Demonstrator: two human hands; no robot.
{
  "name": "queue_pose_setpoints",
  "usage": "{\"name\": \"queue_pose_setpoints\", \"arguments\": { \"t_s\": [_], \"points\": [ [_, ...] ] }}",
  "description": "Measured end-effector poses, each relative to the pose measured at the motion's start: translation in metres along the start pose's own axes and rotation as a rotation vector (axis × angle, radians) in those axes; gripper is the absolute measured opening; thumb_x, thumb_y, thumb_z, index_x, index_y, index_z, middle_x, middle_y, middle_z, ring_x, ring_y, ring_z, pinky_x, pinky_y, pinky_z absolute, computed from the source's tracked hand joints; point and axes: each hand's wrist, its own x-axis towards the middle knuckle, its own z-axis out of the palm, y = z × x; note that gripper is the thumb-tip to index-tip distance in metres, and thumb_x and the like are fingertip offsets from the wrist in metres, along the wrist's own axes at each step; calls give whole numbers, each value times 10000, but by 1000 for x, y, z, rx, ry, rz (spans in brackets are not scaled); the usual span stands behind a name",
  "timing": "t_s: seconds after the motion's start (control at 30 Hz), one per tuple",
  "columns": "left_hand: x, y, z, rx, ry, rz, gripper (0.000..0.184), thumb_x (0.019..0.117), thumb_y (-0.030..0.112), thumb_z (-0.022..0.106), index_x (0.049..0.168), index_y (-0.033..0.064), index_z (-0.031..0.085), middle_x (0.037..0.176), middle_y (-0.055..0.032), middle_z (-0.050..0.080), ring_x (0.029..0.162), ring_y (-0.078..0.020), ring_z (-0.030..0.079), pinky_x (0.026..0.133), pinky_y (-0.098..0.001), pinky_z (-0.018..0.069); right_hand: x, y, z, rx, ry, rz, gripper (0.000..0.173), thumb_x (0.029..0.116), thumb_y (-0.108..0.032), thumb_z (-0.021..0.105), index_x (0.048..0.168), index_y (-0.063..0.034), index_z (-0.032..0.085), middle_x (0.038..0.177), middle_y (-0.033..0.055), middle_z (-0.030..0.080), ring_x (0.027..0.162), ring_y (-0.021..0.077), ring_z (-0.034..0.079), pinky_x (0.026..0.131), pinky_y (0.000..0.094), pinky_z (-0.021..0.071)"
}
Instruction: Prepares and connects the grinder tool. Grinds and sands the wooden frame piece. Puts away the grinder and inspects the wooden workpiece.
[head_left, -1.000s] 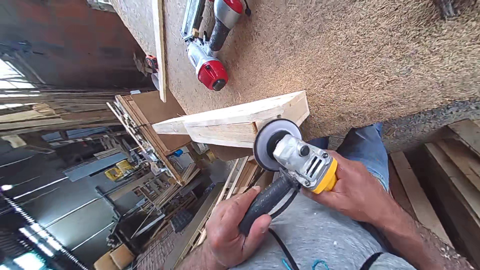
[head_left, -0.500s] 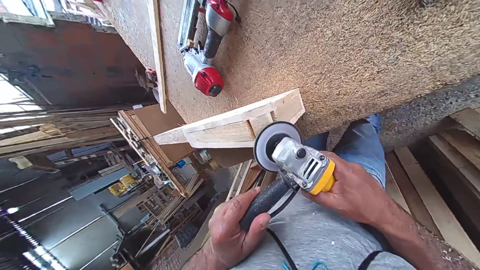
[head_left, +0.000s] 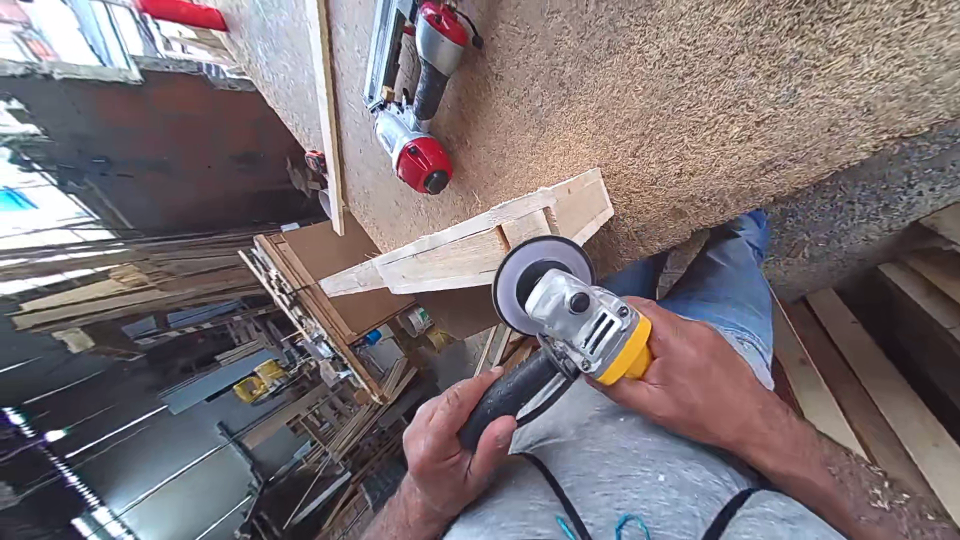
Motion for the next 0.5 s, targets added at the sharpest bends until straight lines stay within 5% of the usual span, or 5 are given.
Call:
{"name": "queue_pose_setpoints", "arguments": {
  "t_s": [0.2,0.3,0.5],
  "points": [
    [55,22,40,-44,-59,20,473,1039,429,571,1103,-16,721,934,-72,755,810,-31,702,708,-199,598,-5,48,-12,294,38,152,615,826,-566,785,1224,-119,643,1022,-53,738,937,-2,698,826,275,618],
    [73,22,60,-60,-110,38,438,1017,379,616,1074,-40,726,894,-88,752,757,-51,699,658,-207,594,-7,66,-16,345,60,207,596,814,-548,791,1213,-130,644,1019,-84,734,928,-26,693,828,239,611],
    [22,1,19,-115,-29,125,476,1040,451,560,1169,11,687,944,-66,751,837,-28,705,746,-184,590,-21,10,-12,89,52,129,682,808,-643,746,1231,-117,642,985,-37,740,893,-9,692,765,265,602]
  ]
}}
